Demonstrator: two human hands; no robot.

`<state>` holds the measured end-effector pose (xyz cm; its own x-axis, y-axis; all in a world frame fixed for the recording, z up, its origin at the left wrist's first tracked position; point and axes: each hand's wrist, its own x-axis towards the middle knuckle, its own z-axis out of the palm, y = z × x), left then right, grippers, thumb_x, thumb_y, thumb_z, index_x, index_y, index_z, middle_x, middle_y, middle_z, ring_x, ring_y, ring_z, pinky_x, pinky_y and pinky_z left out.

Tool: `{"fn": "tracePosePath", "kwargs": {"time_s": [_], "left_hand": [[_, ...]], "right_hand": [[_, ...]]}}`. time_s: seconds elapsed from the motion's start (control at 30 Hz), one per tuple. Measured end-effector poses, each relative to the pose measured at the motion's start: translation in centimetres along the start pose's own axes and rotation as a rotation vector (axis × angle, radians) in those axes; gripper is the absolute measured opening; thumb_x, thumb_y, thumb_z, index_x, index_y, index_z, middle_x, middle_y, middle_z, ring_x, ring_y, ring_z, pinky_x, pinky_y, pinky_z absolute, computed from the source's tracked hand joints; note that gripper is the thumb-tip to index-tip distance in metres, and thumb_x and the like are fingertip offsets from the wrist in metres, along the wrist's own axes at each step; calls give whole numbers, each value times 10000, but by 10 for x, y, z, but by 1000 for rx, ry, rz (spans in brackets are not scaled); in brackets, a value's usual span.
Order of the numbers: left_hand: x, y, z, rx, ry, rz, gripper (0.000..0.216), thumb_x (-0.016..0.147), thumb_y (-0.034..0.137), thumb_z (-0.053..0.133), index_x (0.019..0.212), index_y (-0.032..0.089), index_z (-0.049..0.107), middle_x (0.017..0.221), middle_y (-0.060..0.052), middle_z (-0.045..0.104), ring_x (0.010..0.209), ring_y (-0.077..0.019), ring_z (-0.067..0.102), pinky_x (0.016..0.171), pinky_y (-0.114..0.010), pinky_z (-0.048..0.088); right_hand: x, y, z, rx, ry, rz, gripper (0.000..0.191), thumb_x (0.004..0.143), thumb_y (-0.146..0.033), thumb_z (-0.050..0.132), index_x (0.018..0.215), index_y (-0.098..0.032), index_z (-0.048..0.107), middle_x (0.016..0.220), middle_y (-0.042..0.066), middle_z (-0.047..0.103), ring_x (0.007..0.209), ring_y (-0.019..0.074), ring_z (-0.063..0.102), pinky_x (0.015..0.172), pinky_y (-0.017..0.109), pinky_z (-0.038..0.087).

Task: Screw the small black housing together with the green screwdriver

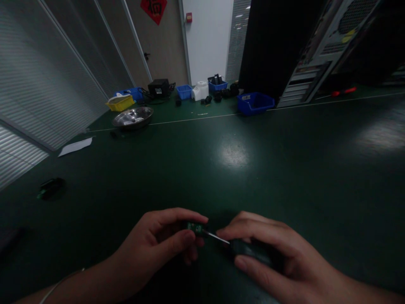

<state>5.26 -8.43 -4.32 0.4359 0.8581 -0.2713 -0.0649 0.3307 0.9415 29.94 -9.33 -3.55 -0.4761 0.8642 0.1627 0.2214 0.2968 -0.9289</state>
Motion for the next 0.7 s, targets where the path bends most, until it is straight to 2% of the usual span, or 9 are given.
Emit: {"fn": "tracePosePath", "kwargs": {"time_s": [0.1,0.33,0.53,0.7], "left_hand": [[-2,0,0,2,-26,-14,203,860,307,744,1051,247,780,805,-8,759,666,-103,674,634,-169,551],[0,3,1,-69,-80,-64,210,870,323,732,1051,227,779,820,-22,770,687,-118,692,644,-198,557],[2,1,0,-158,-129,-78,191,871,290,737,1039,210,783,829,-36,772,690,-126,714,643,-205,573],[1,-1,-1,-177,-148,-80,195,874,292,734,1043,207,780,821,-39,767,690,-131,717,639,-210,577]], "right_hand": [[-1,0,-2,-6,-27,-20,434,798,-68,696,1130,-347,719,1060,-1,762,955,199,721,677,213,567],[0,-1,-1,10,-12,6,464,815,-49,690,1162,-356,706,1081,-9,758,1040,193,699,743,197,563],[1,2,-4,89,-61,-40,462,819,-35,680,1159,-347,708,988,-9,756,896,165,721,793,228,558],[0,-1,-3,87,-54,-29,438,825,-48,684,1141,-349,717,977,-14,754,899,163,718,806,229,552]]}}
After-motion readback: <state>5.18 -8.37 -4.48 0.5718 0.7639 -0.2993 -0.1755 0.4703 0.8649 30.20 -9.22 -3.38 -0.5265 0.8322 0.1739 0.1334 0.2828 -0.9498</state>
